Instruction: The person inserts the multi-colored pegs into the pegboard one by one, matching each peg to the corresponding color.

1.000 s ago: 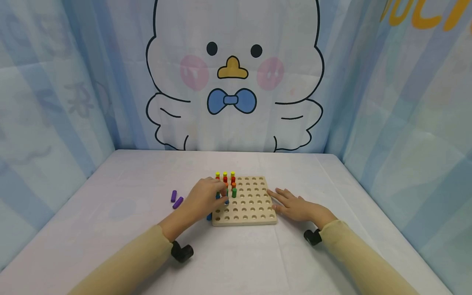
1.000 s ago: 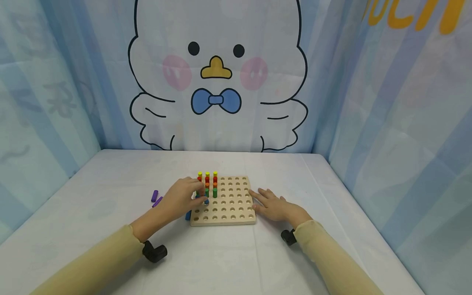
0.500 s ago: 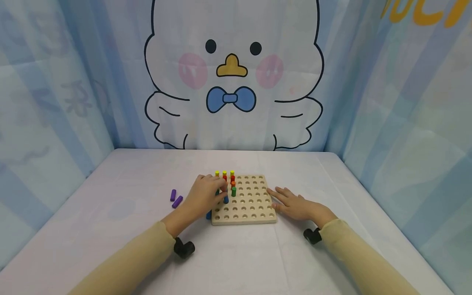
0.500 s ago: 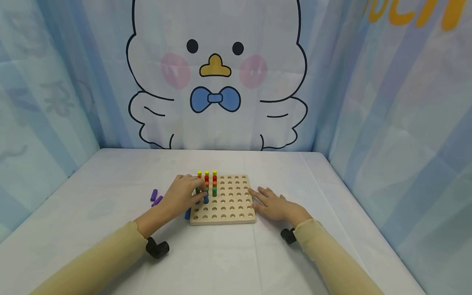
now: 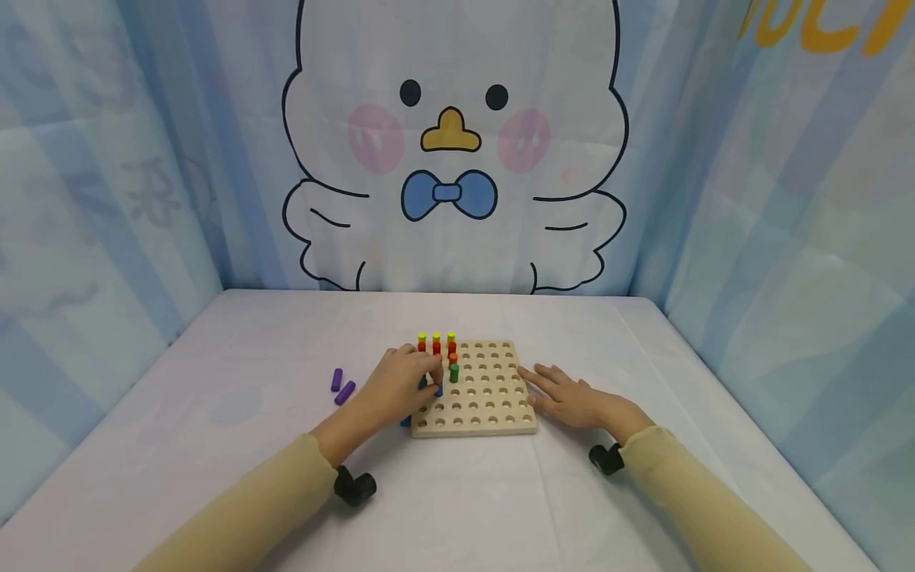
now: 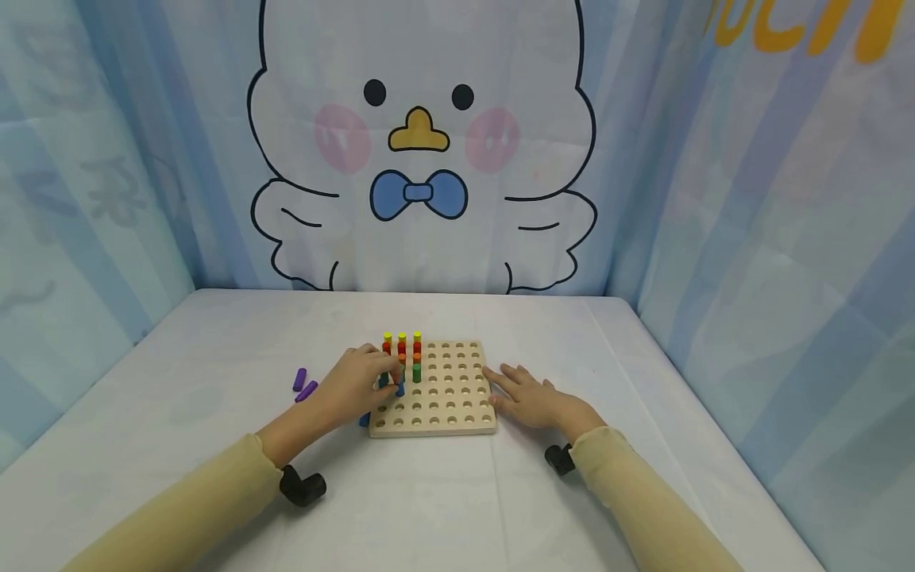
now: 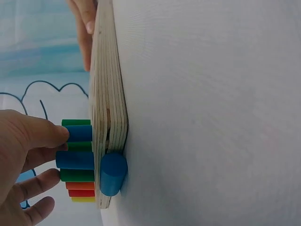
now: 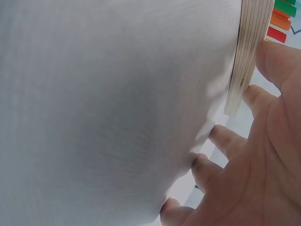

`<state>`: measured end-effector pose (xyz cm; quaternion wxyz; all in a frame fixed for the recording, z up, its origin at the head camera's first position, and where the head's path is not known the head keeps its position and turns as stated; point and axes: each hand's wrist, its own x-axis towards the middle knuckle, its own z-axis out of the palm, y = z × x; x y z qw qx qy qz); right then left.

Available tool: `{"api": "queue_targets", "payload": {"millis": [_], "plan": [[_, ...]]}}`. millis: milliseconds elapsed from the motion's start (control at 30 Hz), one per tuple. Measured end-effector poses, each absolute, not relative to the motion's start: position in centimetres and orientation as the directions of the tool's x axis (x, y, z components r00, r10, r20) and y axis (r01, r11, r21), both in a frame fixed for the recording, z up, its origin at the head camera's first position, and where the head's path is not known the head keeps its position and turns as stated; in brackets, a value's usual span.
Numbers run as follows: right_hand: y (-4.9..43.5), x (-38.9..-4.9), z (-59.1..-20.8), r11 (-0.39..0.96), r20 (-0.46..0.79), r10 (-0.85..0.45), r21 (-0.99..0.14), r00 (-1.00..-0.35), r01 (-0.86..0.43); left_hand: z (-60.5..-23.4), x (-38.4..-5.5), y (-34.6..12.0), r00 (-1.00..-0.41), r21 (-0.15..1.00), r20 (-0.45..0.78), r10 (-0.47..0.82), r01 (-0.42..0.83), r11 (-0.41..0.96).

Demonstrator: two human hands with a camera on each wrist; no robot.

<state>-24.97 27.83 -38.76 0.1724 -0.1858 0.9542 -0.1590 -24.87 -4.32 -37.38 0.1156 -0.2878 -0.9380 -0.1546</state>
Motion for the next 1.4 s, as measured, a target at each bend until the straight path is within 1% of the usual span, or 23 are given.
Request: {"api": "queue_targets", "payload": {"millis": [233,467,667,867,1033,1200,1400], "plan": [[27.8,-24.9,-38.7,0.881,-0.269,-0.41,-0.366,-0.871,-0.301,-36.8,-24.6,-4.4,-0.855,0.248,0.209,0.474,0.515,0.82],[27.7,-25.1,-38.4,0.88,-0.269,-0.414,-0.362,-0.87,-0.307,-36.3,-24.6,-5.1,-0.938,0.304,0.134,0.32,0.346,0.888],[27.9,-25.2,-38.5,0.88,-0.268,-0.415,-0.359,-0.869,-0.31,-36.1,-24.8,-5.6,-0.966,0.324,0.014,0.259,0.249,0.913],[27.8,-25.2,-38.5,0.879,-0.267,-0.415,-0.365,-0.87,-0.308,-36.0,-24.7,-5.7,-0.969,0.323,-0.121,0.217,0.169,0.931],[27.9,-25.1,-38.5,0.878,-0.267,-0.413,-0.369,-0.871,-0.303,-35.8,-24.1,-5.7,-0.961,0.284,-0.18,0.212,0.156,0.946],[28.0,-25.0,-38.6,0.875,-0.267,-0.416,-0.377,-0.869,-0.303,-35.9,-23.3,-5.9,-0.938,0.27,-0.244,0.248,0.18,0.946],[27.9,-25.0,-38.7,0.874,-0.263,-0.415,-0.382,-0.871,-0.301,-36.0,-22.6,-6.0,-0.916,0.296,-0.251,0.314,0.236,0.926]]}}
